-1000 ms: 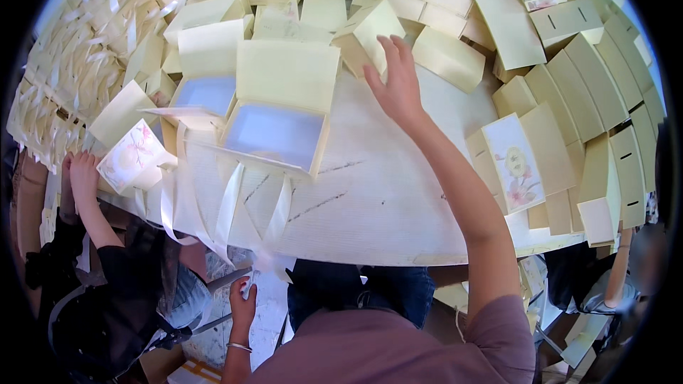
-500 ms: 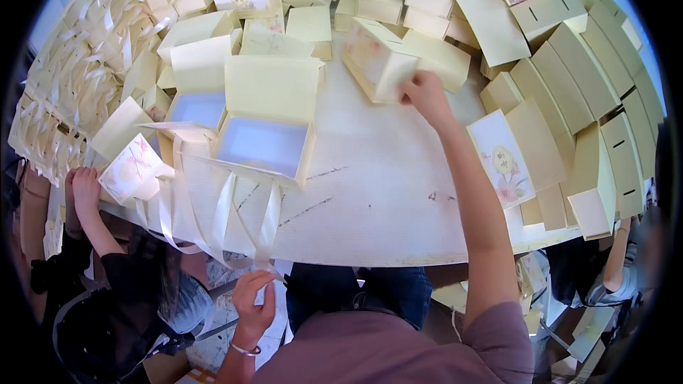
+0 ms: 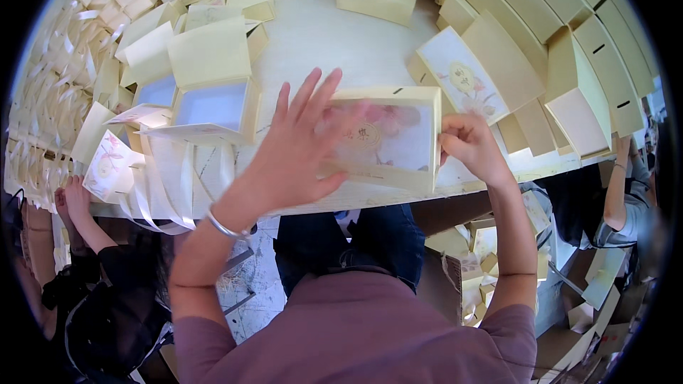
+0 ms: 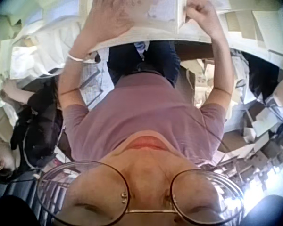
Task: The person repeatedly picks up small beige boxes, opens them, inserts a white ribbon into each, and closes them. The process is performed one at a time in a repetitive loop, with finished boxes placed back on the table.
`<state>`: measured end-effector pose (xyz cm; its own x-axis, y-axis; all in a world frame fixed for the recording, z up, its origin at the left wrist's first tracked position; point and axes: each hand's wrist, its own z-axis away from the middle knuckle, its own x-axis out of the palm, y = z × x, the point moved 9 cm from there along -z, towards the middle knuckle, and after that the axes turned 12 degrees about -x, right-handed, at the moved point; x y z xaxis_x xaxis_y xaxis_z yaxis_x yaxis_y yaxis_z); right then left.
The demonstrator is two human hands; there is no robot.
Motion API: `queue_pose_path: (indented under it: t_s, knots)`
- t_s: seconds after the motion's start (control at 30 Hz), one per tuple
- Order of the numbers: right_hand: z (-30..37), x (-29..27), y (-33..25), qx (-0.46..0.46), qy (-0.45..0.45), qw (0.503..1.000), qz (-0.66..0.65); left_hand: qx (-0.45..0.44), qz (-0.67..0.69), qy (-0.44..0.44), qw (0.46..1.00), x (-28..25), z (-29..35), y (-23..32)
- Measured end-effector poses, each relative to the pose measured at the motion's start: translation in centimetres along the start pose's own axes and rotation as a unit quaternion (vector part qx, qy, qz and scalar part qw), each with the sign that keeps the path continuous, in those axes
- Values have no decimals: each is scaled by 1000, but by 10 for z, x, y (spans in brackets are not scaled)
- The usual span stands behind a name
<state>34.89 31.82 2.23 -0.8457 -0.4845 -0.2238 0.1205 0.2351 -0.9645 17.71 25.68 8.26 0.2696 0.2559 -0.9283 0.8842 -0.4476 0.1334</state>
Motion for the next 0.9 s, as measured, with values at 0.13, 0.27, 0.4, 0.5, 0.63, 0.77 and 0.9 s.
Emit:
queue_pose_path:
  t_s: [0.13,0.27,0.4,0.5,0.63,0.77,0.9]
  knots:
    - [-35,-11,34,59,3,998,16,-91,108,-255,956,30,-19,-16]
    - [-63,-2,21,-131,118,976,126,-148,10,-292,945,49,-18,-33]
    - [-56,20,24,-141,133,980,46,-186,-77,-357,912,70,-30,-26]
    - [-62,35,30,-134,165,974,71,-167,-95,-336,922,74,-42,-18]
    - [-73,29,29,-71,204,976,-21,-276,153,-315,895,62,-52,-55]
    - [-92,68,9,-167,12,883,439,-440,512,-322,664,65,3,-83]
    - [-100,122,-16,-274,-82,854,434,-492,635,-159,573,69,61,-94]
